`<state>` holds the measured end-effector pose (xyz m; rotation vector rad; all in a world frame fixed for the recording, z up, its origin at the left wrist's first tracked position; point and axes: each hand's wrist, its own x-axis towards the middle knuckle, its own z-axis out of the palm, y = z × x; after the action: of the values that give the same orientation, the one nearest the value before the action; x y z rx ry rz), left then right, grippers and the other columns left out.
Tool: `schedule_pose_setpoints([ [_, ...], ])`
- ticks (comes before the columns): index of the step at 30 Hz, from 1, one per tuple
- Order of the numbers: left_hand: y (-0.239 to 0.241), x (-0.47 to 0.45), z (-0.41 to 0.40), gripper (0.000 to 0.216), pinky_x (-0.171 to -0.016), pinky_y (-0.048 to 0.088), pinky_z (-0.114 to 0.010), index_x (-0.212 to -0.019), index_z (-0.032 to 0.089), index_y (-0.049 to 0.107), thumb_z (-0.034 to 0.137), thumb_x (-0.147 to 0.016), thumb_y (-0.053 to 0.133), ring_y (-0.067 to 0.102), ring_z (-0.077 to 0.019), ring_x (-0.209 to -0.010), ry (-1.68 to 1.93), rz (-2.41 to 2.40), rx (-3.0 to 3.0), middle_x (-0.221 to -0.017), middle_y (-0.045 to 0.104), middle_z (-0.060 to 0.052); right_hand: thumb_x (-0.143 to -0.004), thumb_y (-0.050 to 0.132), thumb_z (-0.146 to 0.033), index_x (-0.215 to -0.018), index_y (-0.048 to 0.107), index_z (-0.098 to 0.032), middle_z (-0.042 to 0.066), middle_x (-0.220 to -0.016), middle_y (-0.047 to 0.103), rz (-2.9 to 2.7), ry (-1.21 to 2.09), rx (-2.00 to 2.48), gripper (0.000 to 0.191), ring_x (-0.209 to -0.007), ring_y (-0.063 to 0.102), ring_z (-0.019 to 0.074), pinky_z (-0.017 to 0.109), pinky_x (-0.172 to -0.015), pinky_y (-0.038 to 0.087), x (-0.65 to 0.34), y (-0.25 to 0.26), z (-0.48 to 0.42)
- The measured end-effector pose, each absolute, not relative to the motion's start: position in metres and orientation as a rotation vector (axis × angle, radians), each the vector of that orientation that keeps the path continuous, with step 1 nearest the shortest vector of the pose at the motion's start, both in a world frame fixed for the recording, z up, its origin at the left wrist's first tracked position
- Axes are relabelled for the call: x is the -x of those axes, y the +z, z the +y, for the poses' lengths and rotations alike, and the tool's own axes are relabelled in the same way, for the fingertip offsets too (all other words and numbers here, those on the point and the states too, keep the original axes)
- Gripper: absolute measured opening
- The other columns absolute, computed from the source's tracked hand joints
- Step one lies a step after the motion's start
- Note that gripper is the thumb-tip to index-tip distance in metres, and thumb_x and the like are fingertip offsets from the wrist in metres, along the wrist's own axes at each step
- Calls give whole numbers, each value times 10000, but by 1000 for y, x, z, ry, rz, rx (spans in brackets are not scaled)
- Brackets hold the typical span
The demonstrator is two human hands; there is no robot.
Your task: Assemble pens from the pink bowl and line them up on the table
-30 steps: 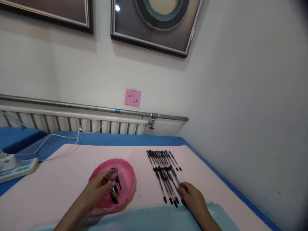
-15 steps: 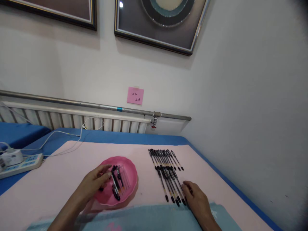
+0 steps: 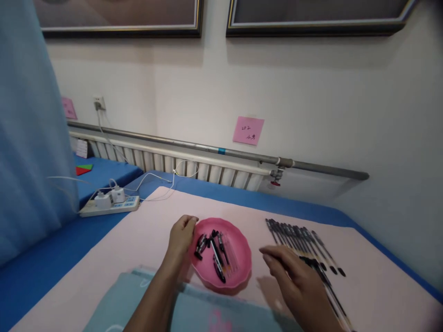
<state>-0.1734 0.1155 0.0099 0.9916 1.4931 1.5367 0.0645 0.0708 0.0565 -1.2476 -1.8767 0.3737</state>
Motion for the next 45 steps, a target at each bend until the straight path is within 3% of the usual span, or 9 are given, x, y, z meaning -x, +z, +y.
schedule_pose_setpoints([
  [5,6,178,123,274,-458,309,-223,-631,166,593,430,-700,561,413,-102,-460,1554,1563,-997,-482,476,46,-831,450,-298,-787,637,-218,36,-792,692,-1886,445,1075,208,-738,632,185,276,-684,485,0,78,113],
  [11,4,186,127,251,-482,311,-222,-646,180,571,410,-741,538,397,-97,-477,1532,1636,-1006,-511,463,55,-830,451,-281,-796,639,-216,29,-790,686,-1930,574,1094,202,-743,626,182,281,-691,479,-1,42,143],
  [17,6,181,126,218,-551,352,-238,-709,192,584,379,-784,502,498,-136,-608,1435,1722,-1148,-643,570,18,-810,431,-245,-779,630,-223,13,-787,678,-2041,618,1216,203,-746,617,178,291,-686,465,-22,30,164],
  [25,5,178,122,147,-745,377,-325,-789,187,620,203,-795,474,523,-200,-825,1021,1957,-1810,-830,625,-52,-827,391,-154,-814,622,-199,25,-791,639,-2299,505,1242,235,-732,584,165,278,-675,426,-18,20,162],
  [29,4,165,120,178,-739,333,-363,-782,188,647,169,-807,471,491,-220,-816,685,2024,-2120,-834,623,-78,-817,408,-142,-802,623,-197,28,-783,642,-2383,392,1305,222,-734,582,171,271,-670,412,-21,19,162],
  [36,1,150,115,190,-791,307,-400,-826,195,664,176,-820,475,510,-242,-857,572,1958,-2299,-864,646,-85,-808,433,-149,-695,646,-226,30,-712,683,-2580,249,1391,253,-623,602,181,251,-542,369,-13,26,148],
  [41,10,162,115,233,-742,313,-384,-831,172,667,171,-833,434,530,-256,-844,489,2175,-2169,-872,644,-111,-788,455,-129,-771,664,-196,84,-732,692,-2598,195,1531,220,-590,610,198,255,-484,323,-7,28,137],
  [45,9,150,115,206,-713,323,-374,-805,175,657,179,-822,452,539,-260,-829,468,2057,-2233,-866,649,-105,-800,430,-129,-825,656,-182,94,-725,701,-2579,259,1568,233,-600,630,208,258,-470,304,-4,23,137],
])
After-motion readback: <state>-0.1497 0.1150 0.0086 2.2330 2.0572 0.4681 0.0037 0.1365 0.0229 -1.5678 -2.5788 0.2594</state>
